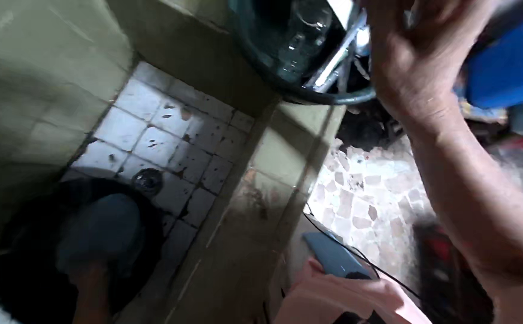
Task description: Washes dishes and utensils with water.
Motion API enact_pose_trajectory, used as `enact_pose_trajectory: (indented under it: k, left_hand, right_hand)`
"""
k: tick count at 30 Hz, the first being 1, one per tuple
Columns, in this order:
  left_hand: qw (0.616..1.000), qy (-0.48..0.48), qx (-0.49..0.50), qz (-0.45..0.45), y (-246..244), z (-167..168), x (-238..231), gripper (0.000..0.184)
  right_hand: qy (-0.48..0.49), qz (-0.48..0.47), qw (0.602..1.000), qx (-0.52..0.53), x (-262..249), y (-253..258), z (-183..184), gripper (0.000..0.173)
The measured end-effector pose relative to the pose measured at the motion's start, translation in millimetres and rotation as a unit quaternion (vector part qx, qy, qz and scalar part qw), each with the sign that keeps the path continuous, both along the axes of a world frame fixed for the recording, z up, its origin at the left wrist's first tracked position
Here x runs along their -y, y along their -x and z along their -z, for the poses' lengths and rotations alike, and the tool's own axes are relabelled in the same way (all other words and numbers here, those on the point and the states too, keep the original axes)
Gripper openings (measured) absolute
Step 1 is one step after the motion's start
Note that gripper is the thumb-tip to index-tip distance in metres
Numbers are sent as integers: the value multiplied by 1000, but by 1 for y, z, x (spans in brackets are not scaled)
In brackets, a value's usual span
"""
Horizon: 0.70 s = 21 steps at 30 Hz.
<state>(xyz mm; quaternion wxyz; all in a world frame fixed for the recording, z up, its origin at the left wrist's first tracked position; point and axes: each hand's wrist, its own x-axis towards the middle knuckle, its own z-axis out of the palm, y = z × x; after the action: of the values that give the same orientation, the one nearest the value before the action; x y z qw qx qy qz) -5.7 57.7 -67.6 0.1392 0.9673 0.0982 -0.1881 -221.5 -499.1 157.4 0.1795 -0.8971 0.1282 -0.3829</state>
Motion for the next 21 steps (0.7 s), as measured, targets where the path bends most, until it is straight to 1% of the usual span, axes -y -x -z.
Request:
enact_pose_trajectory:
  k: [1,2,3,4,5,6,7,9,10,12,13,14,17,18,19,21]
  left_hand:
    - [999,39,24,25,-1,5,-8,49]
    - [996,75,43,15,2,6,-9,46]
    - [994,102,27,-6,9,-4,0,45]
    - [990,136,25,-43,19,-7,10,46]
    - [978,183,3,-103,27,-16,23,56]
    - [958,236,-1,-163,33,-22,34,61]
    - [928,293,2,-231,36,-27,46,63]
    - [881,339,29,-329,34,-19,55,55]
    - [861,358,44,-359,31,-18,60,55]
    - [800,423,96,-414,27,-16,67,56]
    - [780,445,122,-423,25,-18,69,52]
    - [777,449,141,-418,22,-22,69,49]
    - [823,408,152,-365,21,-39,62,55]
    - [819,420,157,-359,20,-43,57,55]
    - [802,442,164,-367,18,-45,53,55]
    - [745,502,171,-405,15,-46,48,54]
  right_hand:
    - [15,-18,999,-49,2,-3,7,21]
    - [18,-39,994,-101,-1,-7,13,29]
    - [22,-62,991,-114,-8,-16,18,33]
    - [28,-88,991,-101,-19,-26,22,34]
    - [24,-116,990,-83,-35,-37,27,33]
    - [15,-146,986,-74,-54,-48,31,33]
    - [0,-183,980,-75,-75,-61,36,34]
    - [-43,-267,958,-97,-118,-87,51,35]
    - [-60,-308,943,-107,-139,-100,61,35]
    - [-89,-377,912,-135,-176,-123,83,36]
    - [-102,-403,896,-157,-192,-132,91,37]
    - [-119,-425,878,-186,-206,-140,96,36]
    - [-161,-471,828,-258,-239,-156,113,32]
    - [-169,-481,812,-284,-249,-163,120,32]
    - [-169,-486,797,-317,-261,-171,128,33]
    - [-137,-492,764,-393,-284,-193,144,42]
